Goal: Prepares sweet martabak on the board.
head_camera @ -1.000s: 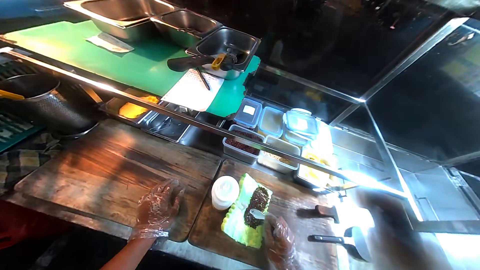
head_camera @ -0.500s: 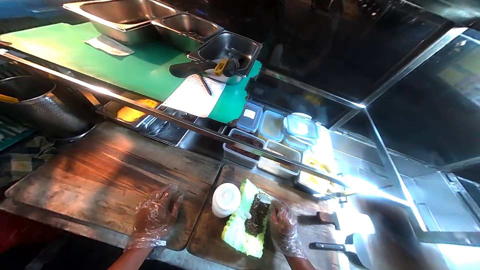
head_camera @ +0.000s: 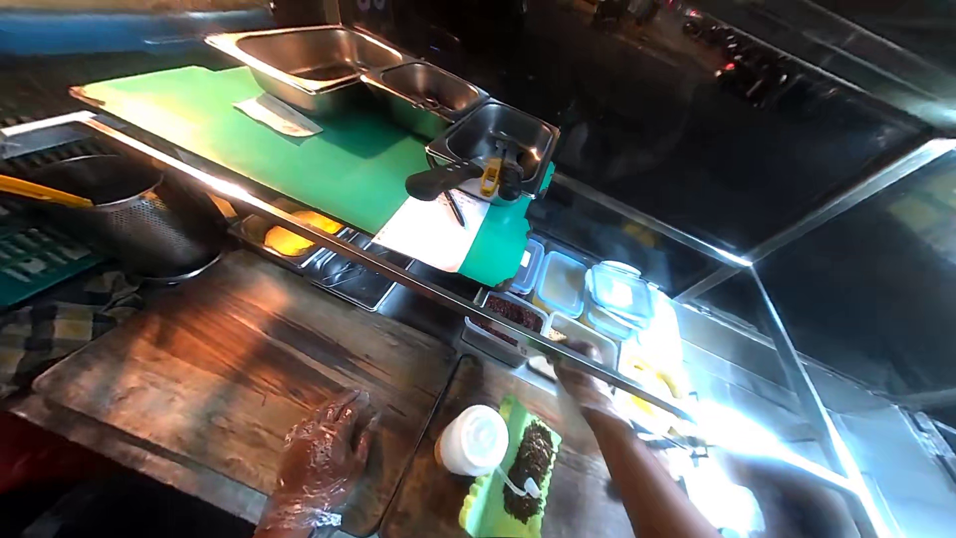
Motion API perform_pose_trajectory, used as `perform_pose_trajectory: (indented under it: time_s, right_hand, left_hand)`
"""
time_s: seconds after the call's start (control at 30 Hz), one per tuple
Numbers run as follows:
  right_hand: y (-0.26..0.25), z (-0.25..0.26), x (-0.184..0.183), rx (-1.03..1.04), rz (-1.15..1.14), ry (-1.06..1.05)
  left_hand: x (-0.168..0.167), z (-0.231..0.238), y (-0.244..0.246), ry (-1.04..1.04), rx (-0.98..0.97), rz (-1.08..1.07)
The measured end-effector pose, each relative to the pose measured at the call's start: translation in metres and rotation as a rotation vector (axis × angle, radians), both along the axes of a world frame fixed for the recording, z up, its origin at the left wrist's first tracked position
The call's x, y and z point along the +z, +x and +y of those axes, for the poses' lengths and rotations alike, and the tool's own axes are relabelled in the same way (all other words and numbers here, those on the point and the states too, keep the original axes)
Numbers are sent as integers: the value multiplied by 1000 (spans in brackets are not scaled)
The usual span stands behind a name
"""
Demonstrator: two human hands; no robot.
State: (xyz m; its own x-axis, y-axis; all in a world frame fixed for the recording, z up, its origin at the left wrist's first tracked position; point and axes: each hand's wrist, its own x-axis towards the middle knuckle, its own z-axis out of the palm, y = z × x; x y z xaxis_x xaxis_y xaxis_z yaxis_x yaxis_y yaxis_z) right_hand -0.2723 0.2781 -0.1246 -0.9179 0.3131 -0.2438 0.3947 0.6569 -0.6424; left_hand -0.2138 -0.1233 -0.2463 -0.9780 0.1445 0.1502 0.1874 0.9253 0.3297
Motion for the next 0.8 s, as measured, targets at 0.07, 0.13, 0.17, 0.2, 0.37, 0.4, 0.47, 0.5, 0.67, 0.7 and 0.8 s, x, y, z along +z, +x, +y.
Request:
perform_pose_trajectory:
  time_s: [0.07, 0.13, 0.17, 0.2, 0.37, 0.4, 0.47, 0.5, 0.67, 0.7, 0.8]
  right_hand:
    - [-43, -18, -15, 161, 27, 211]
    - [-71, -33, -32, 286, -50, 277]
    - [-81, -39, -34, 348, -114, 274]
    - [-91, -39, -48, 410, -55, 286]
    - [-68, -70, 30, 202, -185, 69]
    - [-66, -64, 22, 170, -124, 78]
    - [-68, -39, -22, 190, 44, 167]
    - [-66, -35, -17, 173, -12, 167]
    - [-27, -27, 21, -53, 10, -58]
    - [-26, -20, 11, -82, 38, -92]
    - [9, -7, 1, -80, 70, -268]
  left_hand:
    - [-2, -1, 0, -9, 9, 3]
    - [-6, -1, 0, -16, 15, 41]
    - [-6, -1, 0, -19, 19, 49]
    - [-6, -1, 0, -25, 20, 49]
    - [0, 1, 1, -26, 32, 18]
    - [0, 1, 1, -24, 34, 20]
    - [1, 1, 1, -34, 37, 9]
    - [1, 1, 1, -39, 35, -5]
    - [1, 0, 1, -28, 11, -5]
    - [1, 0, 1, -27, 10, -11]
    - [5, 1, 0, -38, 8, -37]
